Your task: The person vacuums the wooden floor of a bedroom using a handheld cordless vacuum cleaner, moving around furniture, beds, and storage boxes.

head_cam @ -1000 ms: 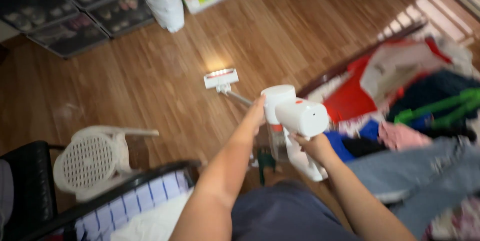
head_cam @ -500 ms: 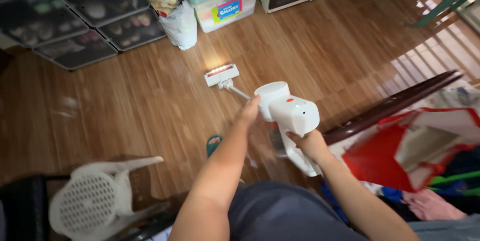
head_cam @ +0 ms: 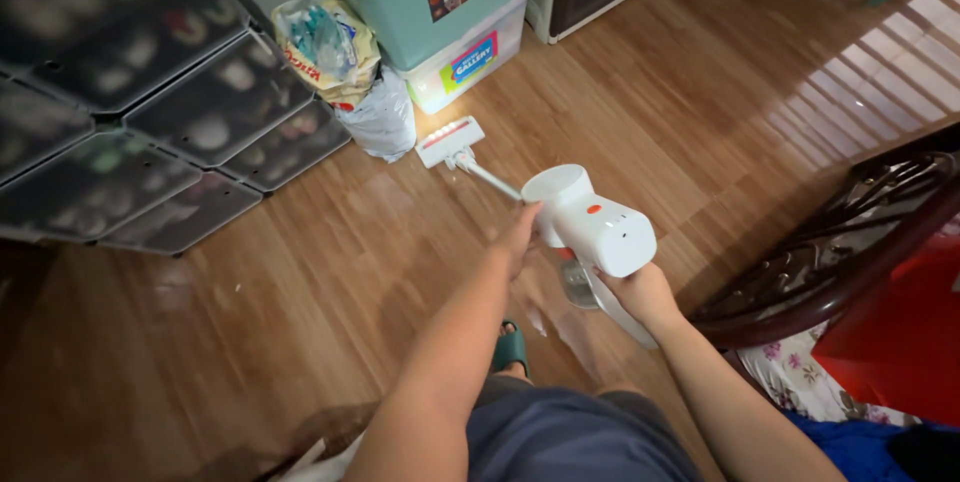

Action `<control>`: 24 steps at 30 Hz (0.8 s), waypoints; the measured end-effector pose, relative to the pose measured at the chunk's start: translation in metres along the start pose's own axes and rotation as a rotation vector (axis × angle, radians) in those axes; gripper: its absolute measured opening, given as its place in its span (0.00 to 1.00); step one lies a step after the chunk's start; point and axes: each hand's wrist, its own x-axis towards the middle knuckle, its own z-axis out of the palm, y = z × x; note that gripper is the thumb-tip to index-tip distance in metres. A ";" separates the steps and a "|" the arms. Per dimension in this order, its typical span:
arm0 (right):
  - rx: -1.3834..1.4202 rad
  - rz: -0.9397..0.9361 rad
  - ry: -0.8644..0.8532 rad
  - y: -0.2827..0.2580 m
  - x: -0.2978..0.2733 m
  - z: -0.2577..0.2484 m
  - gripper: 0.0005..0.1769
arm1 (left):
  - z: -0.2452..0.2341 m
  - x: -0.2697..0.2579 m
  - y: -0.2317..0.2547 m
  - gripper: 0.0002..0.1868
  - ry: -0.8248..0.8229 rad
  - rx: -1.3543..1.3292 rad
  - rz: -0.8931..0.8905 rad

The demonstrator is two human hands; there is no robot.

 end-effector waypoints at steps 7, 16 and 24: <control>-0.084 0.086 -0.011 -0.016 0.049 0.008 0.28 | -0.031 0.035 0.023 0.43 -0.001 -0.077 -0.009; 0.020 -0.165 0.040 0.019 -0.012 -0.103 0.21 | 0.055 0.059 -0.050 0.38 -0.247 -0.200 -0.074; -0.349 -0.174 0.020 0.142 -0.143 -0.233 0.19 | 0.212 -0.009 -0.125 0.36 -0.555 -0.097 -0.288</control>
